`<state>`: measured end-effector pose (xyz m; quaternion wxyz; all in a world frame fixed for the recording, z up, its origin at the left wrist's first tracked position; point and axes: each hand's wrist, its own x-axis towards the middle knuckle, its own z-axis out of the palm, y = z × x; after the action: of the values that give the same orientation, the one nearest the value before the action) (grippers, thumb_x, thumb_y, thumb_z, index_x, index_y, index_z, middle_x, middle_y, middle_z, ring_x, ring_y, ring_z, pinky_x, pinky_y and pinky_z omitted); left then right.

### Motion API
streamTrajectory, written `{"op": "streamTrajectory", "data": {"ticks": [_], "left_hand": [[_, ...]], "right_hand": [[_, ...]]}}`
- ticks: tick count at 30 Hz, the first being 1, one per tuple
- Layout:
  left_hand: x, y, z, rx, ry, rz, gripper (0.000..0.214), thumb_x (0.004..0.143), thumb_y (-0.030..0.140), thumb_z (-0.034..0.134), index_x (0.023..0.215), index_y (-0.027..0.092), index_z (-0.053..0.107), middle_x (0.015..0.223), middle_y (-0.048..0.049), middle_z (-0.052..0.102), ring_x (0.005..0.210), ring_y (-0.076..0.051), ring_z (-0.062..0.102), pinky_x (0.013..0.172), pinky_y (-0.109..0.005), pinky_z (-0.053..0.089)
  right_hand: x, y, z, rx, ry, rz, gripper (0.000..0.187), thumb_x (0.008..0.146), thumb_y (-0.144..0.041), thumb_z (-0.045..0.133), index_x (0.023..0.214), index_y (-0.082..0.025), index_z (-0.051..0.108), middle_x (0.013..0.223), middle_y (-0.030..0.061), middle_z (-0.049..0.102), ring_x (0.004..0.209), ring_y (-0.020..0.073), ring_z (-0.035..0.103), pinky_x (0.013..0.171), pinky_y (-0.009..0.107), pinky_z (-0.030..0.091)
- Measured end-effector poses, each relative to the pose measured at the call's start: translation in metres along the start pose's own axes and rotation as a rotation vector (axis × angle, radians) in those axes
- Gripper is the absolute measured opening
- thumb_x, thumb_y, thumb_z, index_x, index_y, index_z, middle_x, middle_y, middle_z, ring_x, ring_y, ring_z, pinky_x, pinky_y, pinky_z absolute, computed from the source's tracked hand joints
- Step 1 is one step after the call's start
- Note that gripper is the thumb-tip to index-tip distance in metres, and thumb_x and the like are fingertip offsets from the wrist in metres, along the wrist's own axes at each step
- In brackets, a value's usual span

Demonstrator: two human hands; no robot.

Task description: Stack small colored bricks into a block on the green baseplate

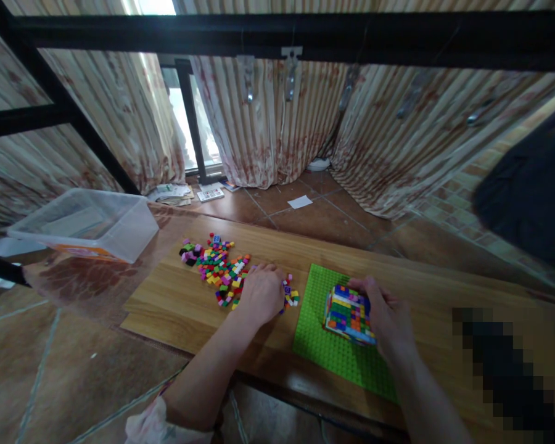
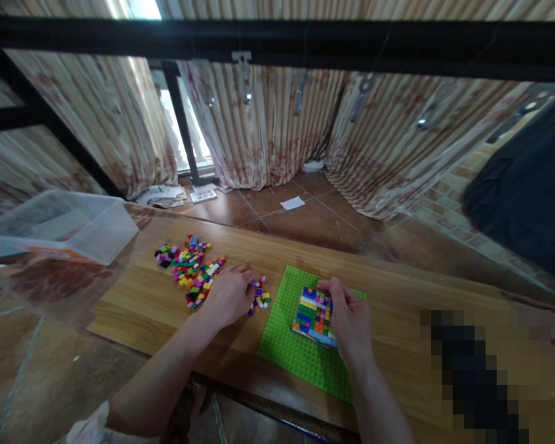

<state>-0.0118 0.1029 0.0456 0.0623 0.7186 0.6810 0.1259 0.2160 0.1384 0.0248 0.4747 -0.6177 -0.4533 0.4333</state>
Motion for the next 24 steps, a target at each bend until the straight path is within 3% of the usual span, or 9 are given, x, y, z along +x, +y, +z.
{"op": "streamTrajectory", "data": {"ticks": [6,10,14,18,24], "left_hand": [[0.006,-0.012,-0.005,-0.345,0.050,0.004,0.016,0.080,0.013,0.054,0.079,0.017,0.070,0.082,-0.0065,0.069,0.081,-0.020,0.062,0.079,-0.033,0.047],[0.010,-0.009,-0.006,-0.826,0.037,-0.070,0.012,0.081,0.021,0.058,0.082,0.016,0.069,0.080,-0.0040,0.069,0.074,-0.016,0.062,0.070,-0.028,0.048],[0.012,0.005,-0.004,-1.247,-0.042,-0.234,0.014,0.076,0.027,0.068,0.084,0.015,0.068,0.071,0.0007,0.065,0.065,-0.012,0.061,0.062,-0.023,0.047],[0.009,0.023,-0.006,-1.601,-0.150,-0.337,0.022,0.069,0.026,0.077,0.086,0.014,0.070,0.076,0.0010,0.068,0.066,-0.009,0.063,0.067,-0.021,0.050],[0.005,0.045,-0.010,-1.860,-0.336,-0.294,0.030,0.068,0.023,0.081,0.095,0.014,0.072,0.081,-0.0017,0.071,0.067,-0.010,0.066,0.069,-0.022,0.051]], "right_hand": [[0.007,0.004,-0.006,0.008,0.033,-0.039,0.048,0.077,-0.064,0.061,0.081,-0.019,0.077,0.087,0.0095,0.077,0.082,0.0234,0.071,0.073,0.034,0.054],[0.012,0.002,-0.013,0.050,0.074,-0.118,0.043,0.075,-0.059,0.065,0.082,-0.019,0.077,0.088,0.0091,0.077,0.088,0.0253,0.071,0.084,0.039,0.053],[0.015,-0.004,-0.018,0.125,0.112,-0.160,0.036,0.074,-0.054,0.070,0.079,-0.019,0.077,0.085,0.0075,0.077,0.082,0.0232,0.070,0.081,0.039,0.053],[0.009,-0.011,-0.018,0.143,0.018,-0.273,0.024,0.076,-0.045,0.072,0.082,-0.022,0.077,0.086,0.0049,0.076,0.083,0.0205,0.069,0.081,0.036,0.053],[-0.015,-0.029,-0.014,-0.012,-0.207,-0.512,0.017,0.085,-0.033,0.066,0.098,-0.027,0.074,0.097,0.0032,0.072,0.089,0.0177,0.065,0.081,0.033,0.051]]}}
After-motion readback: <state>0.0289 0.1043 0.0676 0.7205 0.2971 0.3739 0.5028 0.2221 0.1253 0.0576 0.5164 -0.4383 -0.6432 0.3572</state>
